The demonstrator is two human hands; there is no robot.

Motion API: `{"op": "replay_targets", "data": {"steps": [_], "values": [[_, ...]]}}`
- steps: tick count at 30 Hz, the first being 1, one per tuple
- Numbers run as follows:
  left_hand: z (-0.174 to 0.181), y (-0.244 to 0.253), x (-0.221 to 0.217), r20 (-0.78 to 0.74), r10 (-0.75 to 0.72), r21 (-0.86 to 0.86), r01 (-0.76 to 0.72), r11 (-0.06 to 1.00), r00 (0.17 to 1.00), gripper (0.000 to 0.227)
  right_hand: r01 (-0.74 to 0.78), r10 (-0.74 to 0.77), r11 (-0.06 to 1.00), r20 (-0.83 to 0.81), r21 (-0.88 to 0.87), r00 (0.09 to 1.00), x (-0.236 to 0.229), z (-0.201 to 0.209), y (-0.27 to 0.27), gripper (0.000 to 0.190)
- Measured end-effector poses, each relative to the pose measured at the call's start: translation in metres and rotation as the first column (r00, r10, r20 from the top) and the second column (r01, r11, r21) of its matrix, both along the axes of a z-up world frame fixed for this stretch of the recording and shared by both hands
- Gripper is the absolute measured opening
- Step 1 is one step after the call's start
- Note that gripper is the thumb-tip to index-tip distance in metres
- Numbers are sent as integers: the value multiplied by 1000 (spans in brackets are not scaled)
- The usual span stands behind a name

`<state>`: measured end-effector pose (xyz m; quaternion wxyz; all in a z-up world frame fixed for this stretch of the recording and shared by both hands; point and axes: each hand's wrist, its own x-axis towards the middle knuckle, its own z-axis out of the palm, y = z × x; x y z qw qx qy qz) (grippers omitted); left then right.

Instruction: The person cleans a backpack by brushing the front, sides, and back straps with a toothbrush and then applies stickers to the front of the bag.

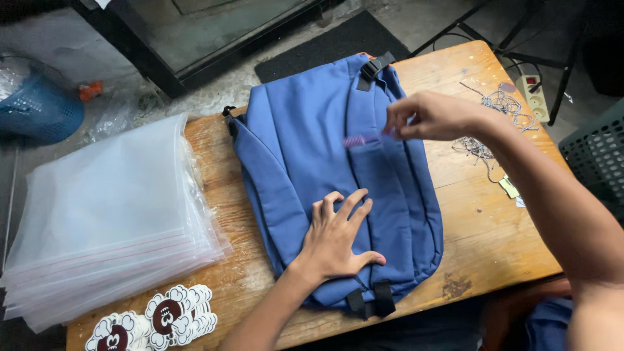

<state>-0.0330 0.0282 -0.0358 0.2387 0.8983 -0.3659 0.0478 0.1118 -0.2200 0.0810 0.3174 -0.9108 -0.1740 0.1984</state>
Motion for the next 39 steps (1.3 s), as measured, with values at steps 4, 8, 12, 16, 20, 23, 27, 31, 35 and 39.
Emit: {"op": "replay_targets", "data": {"steps": [4,8,12,16,20,23,27,31,35,39], "values": [[0,0,-2,10,-3,-7,3,1000,1000,99,91,-93,996,218,23,972,53,-75,-36,20],[3,1,0,3,-5,-1,5,1000,1000,98,166,-130,984,381,-64,915,31,-55,-16,20],[2,1,0,-15,-5,-6,5,1000,1000,98,130,-107,989,278,-65,955,15,-63,-31,27],[1,1,0,16,-7,3,7,1000,1000,98,367,-125,868,568,-334,814,39,-88,-57,20],[0,1,0,1,-12,26,12,1000,1000,98,291,-174,938,474,-187,863,50,-92,-28,22],[-2,-1,-4,18,8,42,-9,999,1000,100,311,-113,917,586,-250,803,57,-86,-16,21],[3,0,-1,26,29,55,-30,998,999,101,232,-72,949,573,-212,816,12,-53,20,15],[-1,1,-2,1,26,5,-26,1000,1000,104,161,23,949,570,-271,821,-62,-72,-5,23],[-6,1,1,20,58,-35,-57,998,998,100,12,44,983,302,-182,952,-157,-71,-33,11],[-3,-1,2,34,62,-7,-61,998,998,96,-253,237,967,-436,20,868,-231,-29,-46,16]]}}
